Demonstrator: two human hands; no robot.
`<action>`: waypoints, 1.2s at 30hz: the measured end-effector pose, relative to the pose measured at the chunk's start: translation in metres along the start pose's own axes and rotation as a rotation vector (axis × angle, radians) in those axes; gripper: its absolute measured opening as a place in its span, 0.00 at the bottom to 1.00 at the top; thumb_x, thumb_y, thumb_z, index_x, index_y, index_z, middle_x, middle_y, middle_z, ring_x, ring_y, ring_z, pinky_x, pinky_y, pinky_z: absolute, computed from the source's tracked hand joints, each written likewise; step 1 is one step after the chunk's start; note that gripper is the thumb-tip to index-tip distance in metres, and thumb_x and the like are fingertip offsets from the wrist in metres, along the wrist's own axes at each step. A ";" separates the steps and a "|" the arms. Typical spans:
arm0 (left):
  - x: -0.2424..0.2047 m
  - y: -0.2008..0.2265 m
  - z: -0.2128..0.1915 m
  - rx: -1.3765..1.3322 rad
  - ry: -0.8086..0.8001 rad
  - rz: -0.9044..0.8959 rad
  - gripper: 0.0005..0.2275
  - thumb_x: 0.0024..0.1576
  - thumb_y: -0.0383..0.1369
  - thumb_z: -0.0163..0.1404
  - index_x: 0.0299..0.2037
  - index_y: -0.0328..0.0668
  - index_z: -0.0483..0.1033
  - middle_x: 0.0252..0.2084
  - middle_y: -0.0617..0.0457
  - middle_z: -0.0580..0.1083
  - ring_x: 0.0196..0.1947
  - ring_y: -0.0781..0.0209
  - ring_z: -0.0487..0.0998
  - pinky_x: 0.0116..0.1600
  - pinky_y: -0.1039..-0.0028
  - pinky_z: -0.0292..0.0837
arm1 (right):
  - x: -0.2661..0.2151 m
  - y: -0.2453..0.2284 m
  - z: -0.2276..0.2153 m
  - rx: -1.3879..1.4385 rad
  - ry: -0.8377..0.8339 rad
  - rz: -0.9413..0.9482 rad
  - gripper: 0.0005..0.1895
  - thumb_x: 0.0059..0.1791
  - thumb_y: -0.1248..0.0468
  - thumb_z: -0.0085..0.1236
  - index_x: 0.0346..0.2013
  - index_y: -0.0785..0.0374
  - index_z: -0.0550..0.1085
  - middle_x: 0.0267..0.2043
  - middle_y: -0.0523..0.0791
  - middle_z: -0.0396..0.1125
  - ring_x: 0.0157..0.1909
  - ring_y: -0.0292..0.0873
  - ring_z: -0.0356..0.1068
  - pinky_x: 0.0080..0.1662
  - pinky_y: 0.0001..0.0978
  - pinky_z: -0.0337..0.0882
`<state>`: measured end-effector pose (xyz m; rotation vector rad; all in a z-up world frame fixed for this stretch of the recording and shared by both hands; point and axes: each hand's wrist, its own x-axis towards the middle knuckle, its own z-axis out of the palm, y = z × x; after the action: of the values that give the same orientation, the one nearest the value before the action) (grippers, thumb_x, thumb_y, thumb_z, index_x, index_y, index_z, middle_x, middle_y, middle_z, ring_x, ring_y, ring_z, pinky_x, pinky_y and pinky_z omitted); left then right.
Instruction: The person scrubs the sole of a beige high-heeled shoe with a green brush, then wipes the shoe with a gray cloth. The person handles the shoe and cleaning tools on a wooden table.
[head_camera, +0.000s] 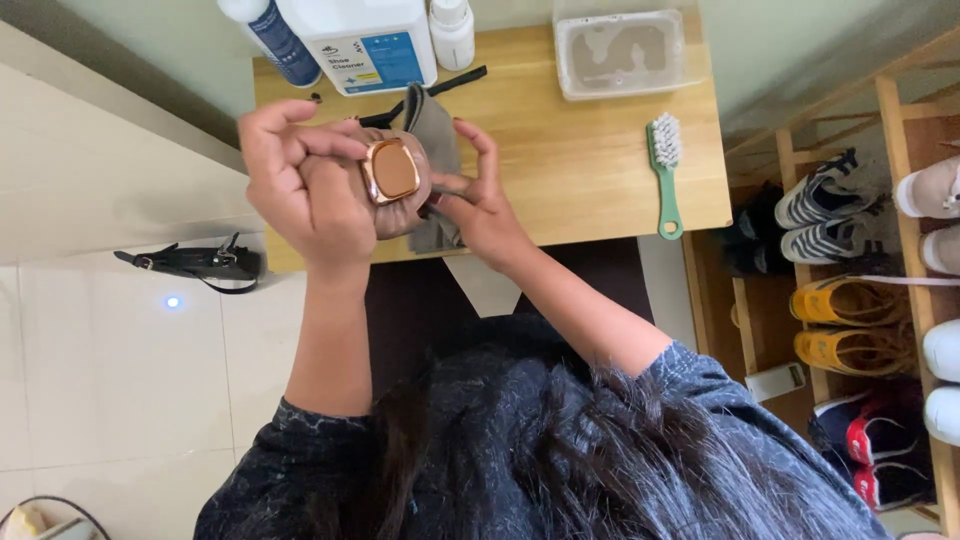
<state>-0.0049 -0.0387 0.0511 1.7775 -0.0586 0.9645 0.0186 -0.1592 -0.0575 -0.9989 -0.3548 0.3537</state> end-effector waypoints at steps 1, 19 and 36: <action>0.001 0.000 0.000 -0.001 -0.004 -0.004 0.10 0.48 0.22 0.32 0.38 0.36 0.61 0.20 0.45 0.68 0.25 0.53 0.73 0.43 0.66 0.75 | 0.002 0.002 -0.001 0.000 0.005 0.002 0.33 0.47 0.78 0.42 0.60 0.50 0.43 0.41 0.54 0.67 0.41 0.44 0.69 0.45 0.33 0.70; 0.000 -0.008 -0.007 -0.043 0.030 0.020 0.11 0.46 0.20 0.30 0.38 0.35 0.60 0.18 0.44 0.66 0.22 0.59 0.69 0.43 0.66 0.75 | -0.007 0.026 -0.051 -1.317 -0.087 -0.060 0.33 0.40 0.75 0.37 0.59 0.54 0.47 0.48 0.55 0.65 0.21 0.66 0.60 0.21 0.50 0.57; 0.012 -0.044 -0.032 -0.219 0.046 -0.051 0.12 0.44 0.19 0.34 0.39 0.34 0.60 0.19 0.40 0.67 0.22 0.54 0.69 0.46 0.63 0.75 | -0.023 0.038 -0.026 -1.538 -0.175 -0.400 0.32 0.38 0.79 0.39 0.57 0.64 0.56 0.52 0.53 0.61 0.52 0.54 0.64 0.53 0.41 0.67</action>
<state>0.0048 0.0110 0.0283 1.5483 -0.0856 0.9254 0.0049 -0.1701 -0.1056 -2.3365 -1.0299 -0.3055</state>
